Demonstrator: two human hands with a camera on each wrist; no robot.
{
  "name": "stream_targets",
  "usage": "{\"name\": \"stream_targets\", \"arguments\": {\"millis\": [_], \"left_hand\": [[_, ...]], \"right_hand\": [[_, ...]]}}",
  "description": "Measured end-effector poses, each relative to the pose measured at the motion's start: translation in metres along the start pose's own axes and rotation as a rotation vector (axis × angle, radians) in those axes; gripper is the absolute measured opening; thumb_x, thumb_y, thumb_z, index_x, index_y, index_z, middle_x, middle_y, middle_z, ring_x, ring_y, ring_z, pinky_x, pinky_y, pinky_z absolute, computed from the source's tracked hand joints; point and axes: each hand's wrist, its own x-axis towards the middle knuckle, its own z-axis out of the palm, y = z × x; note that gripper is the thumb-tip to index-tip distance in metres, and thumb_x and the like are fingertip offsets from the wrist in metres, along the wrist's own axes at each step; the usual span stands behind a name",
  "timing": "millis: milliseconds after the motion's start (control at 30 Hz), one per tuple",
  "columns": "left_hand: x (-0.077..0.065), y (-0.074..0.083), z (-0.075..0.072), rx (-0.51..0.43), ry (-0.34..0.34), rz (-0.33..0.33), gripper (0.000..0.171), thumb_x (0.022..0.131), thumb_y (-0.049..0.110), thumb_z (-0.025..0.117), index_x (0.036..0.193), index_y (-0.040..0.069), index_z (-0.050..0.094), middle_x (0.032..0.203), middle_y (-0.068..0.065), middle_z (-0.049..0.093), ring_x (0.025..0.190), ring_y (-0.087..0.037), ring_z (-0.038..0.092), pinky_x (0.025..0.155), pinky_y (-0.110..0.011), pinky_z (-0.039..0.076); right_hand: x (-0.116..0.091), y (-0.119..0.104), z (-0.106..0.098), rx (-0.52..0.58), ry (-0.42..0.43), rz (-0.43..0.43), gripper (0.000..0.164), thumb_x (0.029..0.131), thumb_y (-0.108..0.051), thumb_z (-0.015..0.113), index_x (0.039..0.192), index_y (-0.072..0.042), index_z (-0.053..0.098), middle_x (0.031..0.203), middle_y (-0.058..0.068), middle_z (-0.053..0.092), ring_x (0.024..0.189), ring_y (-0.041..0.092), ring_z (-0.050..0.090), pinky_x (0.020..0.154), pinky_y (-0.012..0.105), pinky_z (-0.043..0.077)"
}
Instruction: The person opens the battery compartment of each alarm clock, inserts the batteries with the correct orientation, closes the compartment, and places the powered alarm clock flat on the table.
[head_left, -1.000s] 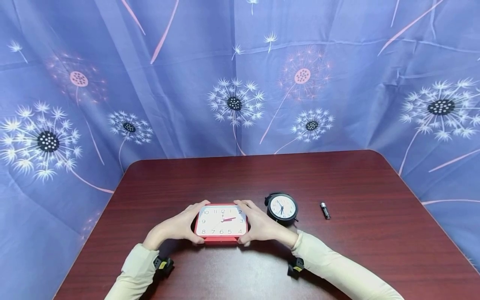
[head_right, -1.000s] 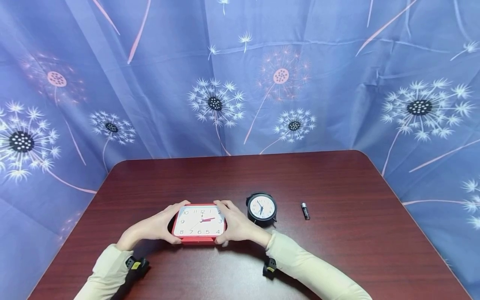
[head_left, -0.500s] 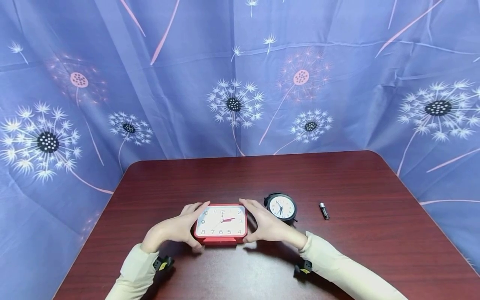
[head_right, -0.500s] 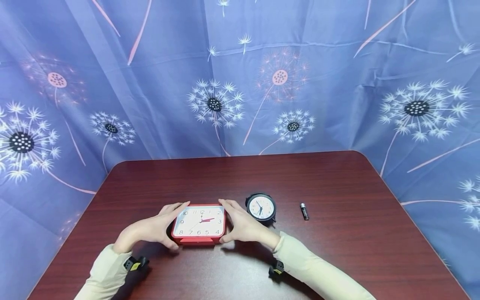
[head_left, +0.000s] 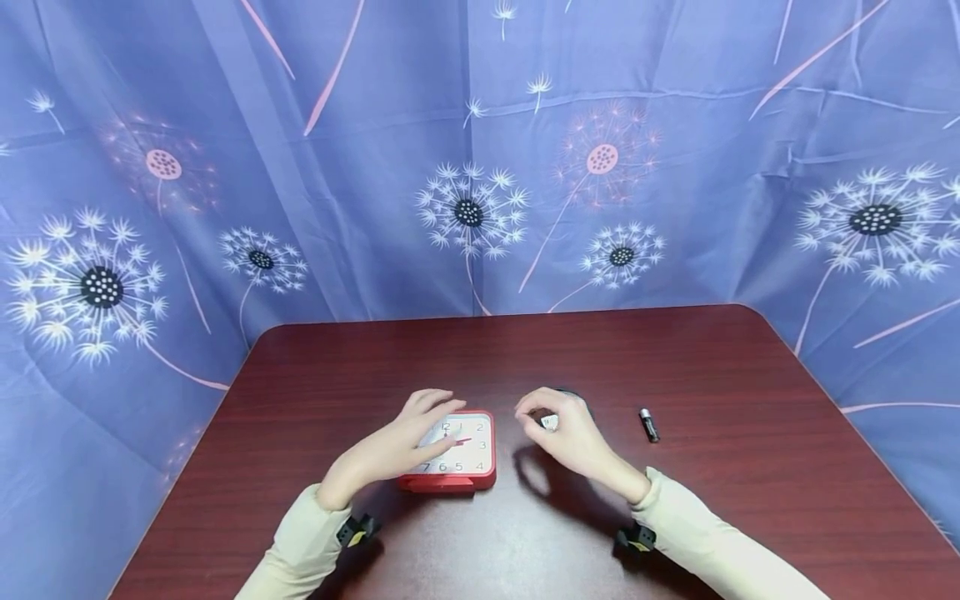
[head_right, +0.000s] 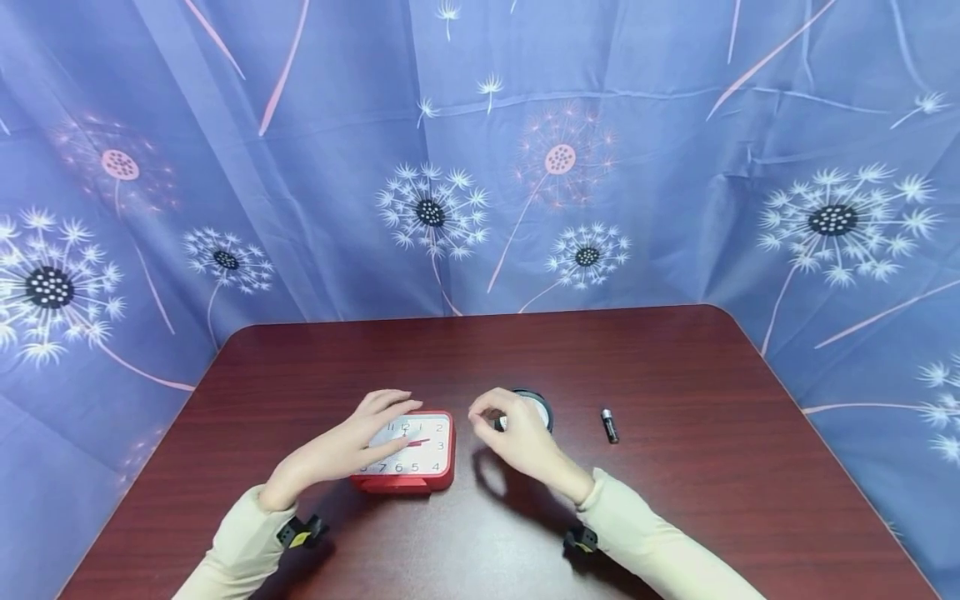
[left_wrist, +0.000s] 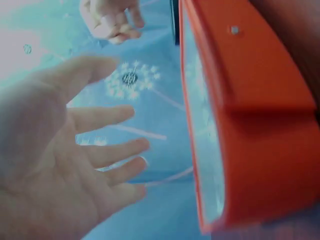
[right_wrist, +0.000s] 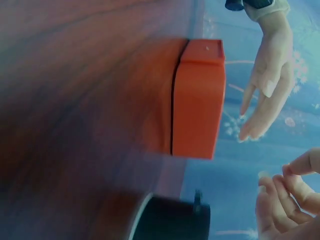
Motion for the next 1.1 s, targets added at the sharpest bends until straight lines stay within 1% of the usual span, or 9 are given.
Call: {"name": "stream_targets", "arguments": {"millis": [133,267,367,433,533,667,833,967,1100], "left_hand": [[0.013,0.007,0.006,-0.013,-0.001,0.041,0.040,0.097,0.022,0.056,0.136,0.011,0.053,0.143,-0.012,0.046,0.134,-0.028,0.036,0.107,-0.046,0.036],[0.026,0.013,0.010,-0.027,-0.043,0.035,0.041,0.097,0.024,0.056,0.136,0.010,0.054,0.141,-0.010,0.049,0.133,-0.025,0.038,0.108,-0.043,0.036],[0.035,0.017,0.014,-0.033,-0.083,0.016,0.043,0.097,0.024,0.057,0.137,0.011,0.053,0.139,-0.007,0.050,0.132,-0.023,0.040,0.108,-0.042,0.037],[0.041,0.019,0.017,-0.033,-0.103,0.014,0.043,0.096,0.023,0.057,0.137,0.010,0.053,0.139,-0.008,0.051,0.132,-0.024,0.040,0.108,-0.042,0.037],[0.052,0.023,0.022,-0.021,-0.126,0.019,0.043,0.096,0.023,0.058,0.136,0.009,0.053,0.137,-0.009,0.052,0.130,-0.025,0.042,0.108,-0.042,0.038],[0.065,0.030,0.028,-0.002,-0.155,0.015,0.047,0.096,0.025,0.057,0.139,0.008,0.050,0.138,-0.009,0.052,0.130,-0.024,0.043,0.108,-0.041,0.038],[0.076,0.038,0.036,0.069,-0.164,-0.078,0.060,0.094,0.031,0.059,0.147,0.011,0.039,0.143,-0.009,0.049,0.133,-0.023,0.044,0.104,-0.046,0.043],[0.083,0.043,0.043,0.121,-0.170,-0.146,0.069,0.091,0.037,0.062,0.149,0.011,0.034,0.145,-0.011,0.047,0.136,-0.026,0.044,0.101,-0.052,0.044],[0.092,0.048,0.049,0.091,-0.171,-0.146,0.073,0.089,0.038,0.066,0.148,0.009,0.034,0.144,-0.012,0.049,0.134,-0.027,0.046,0.100,-0.052,0.045]], "right_hand": [[-0.003,0.006,-0.014,-0.003,0.040,0.057,0.010,0.083,0.000,0.068,0.085,-0.010,0.070,0.089,-0.001,0.070,0.080,0.006,0.064,0.069,0.035,0.056],[-0.008,0.014,-0.021,-0.064,0.108,0.103,0.011,0.082,-0.001,0.070,0.088,-0.010,0.069,0.093,0.000,0.070,0.085,0.012,0.065,0.072,0.036,0.054],[-0.012,0.021,-0.023,-0.120,0.158,0.119,0.019,0.078,-0.002,0.074,0.093,-0.010,0.067,0.095,0.002,0.068,0.086,0.019,0.065,0.074,0.039,0.052],[-0.014,0.024,-0.023,-0.150,0.159,0.125,0.027,0.075,-0.004,0.077,0.100,-0.007,0.066,0.099,0.007,0.066,0.091,0.025,0.063,0.078,0.041,0.050],[-0.018,0.028,-0.022,-0.184,0.110,0.155,0.046,0.071,-0.010,0.080,0.112,-0.002,0.061,0.110,0.014,0.062,0.103,0.031,0.056,0.086,0.045,0.045],[-0.022,0.029,-0.023,-0.211,-0.012,0.229,0.070,0.069,-0.021,0.084,0.127,0.000,0.051,0.124,0.021,0.052,0.114,0.037,0.045,0.091,0.051,0.041],[-0.024,0.028,-0.031,-0.184,-0.165,0.306,0.095,0.060,-0.023,0.089,0.139,-0.002,0.041,0.130,0.026,0.047,0.119,0.043,0.041,0.093,0.058,0.041],[-0.024,0.032,-0.036,-0.162,-0.234,0.321,0.105,0.054,-0.015,0.090,0.143,0.000,0.037,0.133,0.027,0.048,0.120,0.043,0.045,0.094,0.058,0.042],[-0.025,0.040,-0.039,-0.158,-0.257,0.331,0.104,0.054,-0.007,0.087,0.143,0.003,0.035,0.133,0.028,0.049,0.119,0.041,0.051,0.094,0.056,0.044]]}}
